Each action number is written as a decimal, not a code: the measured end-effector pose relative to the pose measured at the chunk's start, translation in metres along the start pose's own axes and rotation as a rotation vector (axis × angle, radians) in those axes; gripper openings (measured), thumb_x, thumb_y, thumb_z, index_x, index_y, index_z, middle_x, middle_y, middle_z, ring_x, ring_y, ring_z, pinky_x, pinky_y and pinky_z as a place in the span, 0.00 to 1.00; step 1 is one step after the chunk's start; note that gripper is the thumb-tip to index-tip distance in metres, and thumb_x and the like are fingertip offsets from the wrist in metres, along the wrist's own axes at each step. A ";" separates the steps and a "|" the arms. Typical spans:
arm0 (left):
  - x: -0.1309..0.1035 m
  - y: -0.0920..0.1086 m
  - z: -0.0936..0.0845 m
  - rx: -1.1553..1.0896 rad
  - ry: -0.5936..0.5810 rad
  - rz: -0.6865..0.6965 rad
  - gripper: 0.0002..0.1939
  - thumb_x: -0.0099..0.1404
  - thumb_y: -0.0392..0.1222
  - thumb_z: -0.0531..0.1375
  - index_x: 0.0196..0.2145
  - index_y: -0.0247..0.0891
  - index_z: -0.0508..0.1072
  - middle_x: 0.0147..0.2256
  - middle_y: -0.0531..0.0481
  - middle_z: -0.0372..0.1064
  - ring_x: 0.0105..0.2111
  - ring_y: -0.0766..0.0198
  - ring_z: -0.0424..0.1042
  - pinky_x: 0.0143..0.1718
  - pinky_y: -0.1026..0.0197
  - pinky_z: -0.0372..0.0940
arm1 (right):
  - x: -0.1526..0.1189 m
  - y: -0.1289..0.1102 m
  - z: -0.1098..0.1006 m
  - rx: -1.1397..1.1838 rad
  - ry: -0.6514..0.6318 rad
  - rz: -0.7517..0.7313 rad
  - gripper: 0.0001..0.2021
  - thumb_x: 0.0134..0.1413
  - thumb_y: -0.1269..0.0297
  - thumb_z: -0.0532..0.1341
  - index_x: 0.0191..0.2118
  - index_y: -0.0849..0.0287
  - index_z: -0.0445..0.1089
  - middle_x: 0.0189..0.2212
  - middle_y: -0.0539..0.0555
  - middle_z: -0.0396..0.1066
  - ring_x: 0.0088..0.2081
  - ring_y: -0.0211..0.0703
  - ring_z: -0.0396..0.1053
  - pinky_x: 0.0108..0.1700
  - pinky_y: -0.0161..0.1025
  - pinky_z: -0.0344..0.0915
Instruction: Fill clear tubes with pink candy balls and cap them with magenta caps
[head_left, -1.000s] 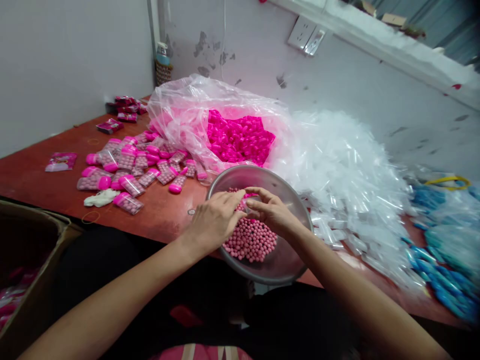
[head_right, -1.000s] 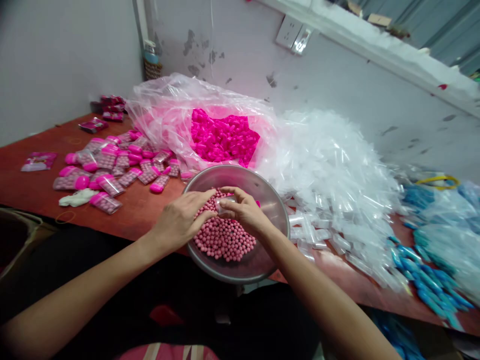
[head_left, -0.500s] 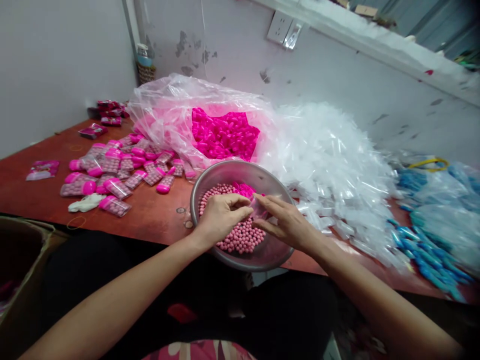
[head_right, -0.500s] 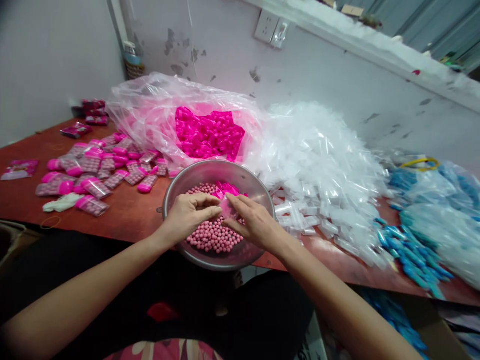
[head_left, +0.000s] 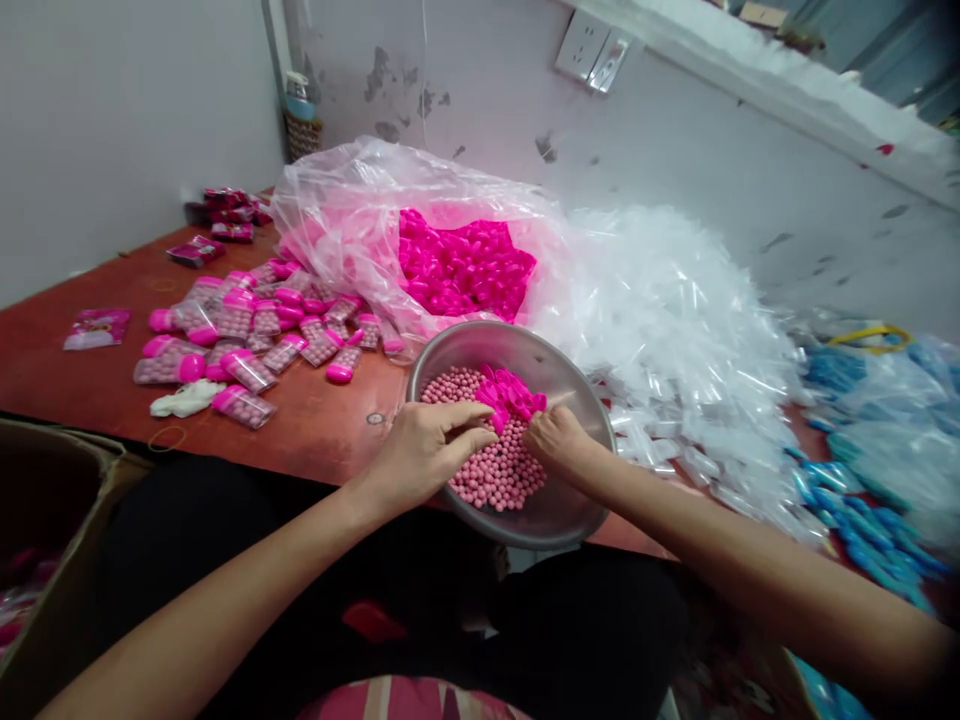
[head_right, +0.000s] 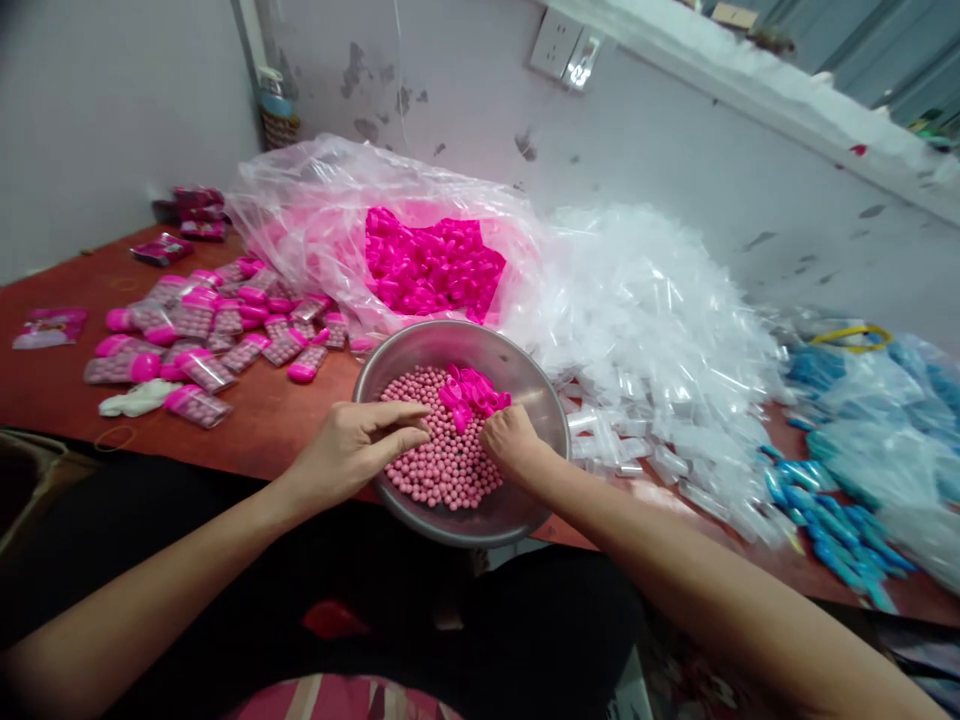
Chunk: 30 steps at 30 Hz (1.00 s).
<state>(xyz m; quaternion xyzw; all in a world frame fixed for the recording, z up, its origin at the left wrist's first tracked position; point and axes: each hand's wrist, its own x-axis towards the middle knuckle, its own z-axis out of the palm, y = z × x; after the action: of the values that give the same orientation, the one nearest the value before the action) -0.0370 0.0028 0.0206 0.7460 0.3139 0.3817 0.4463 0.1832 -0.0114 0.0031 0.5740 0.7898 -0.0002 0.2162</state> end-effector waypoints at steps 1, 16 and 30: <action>-0.001 -0.001 -0.001 0.003 0.004 0.017 0.12 0.60 0.42 0.58 0.40 0.39 0.76 0.37 0.50 0.76 0.34 0.63 0.74 0.36 0.65 0.66 | 0.000 -0.004 0.000 0.006 -0.008 -0.017 0.13 0.47 0.82 0.51 0.27 0.67 0.73 0.27 0.68 0.72 0.31 0.54 0.70 0.33 0.47 0.61; 0.003 -0.006 -0.002 0.145 0.061 -0.044 0.18 0.61 0.38 0.54 0.48 0.35 0.70 0.47 0.45 0.70 0.46 0.60 0.70 0.47 0.60 0.63 | -0.002 -0.022 -0.011 1.288 -0.013 -0.166 0.14 0.47 0.67 0.61 0.42 0.61 0.65 0.31 0.49 0.69 0.32 0.37 0.67 0.36 0.34 0.65; 0.023 -0.005 0.023 -0.469 -0.262 -0.250 0.08 0.55 0.36 0.58 0.32 0.30 0.73 0.27 0.50 0.69 0.28 0.66 0.68 0.31 0.65 0.63 | -0.037 -0.007 -0.023 1.659 0.282 -0.007 0.17 0.46 0.61 0.63 0.41 0.58 0.62 0.26 0.49 0.72 0.30 0.39 0.71 0.33 0.37 0.68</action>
<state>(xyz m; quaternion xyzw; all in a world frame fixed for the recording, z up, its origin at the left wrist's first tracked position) -0.0065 0.0131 0.0159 0.6210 0.2462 0.2865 0.6868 0.1782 -0.0413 0.0348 0.5391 0.5548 -0.5096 -0.3767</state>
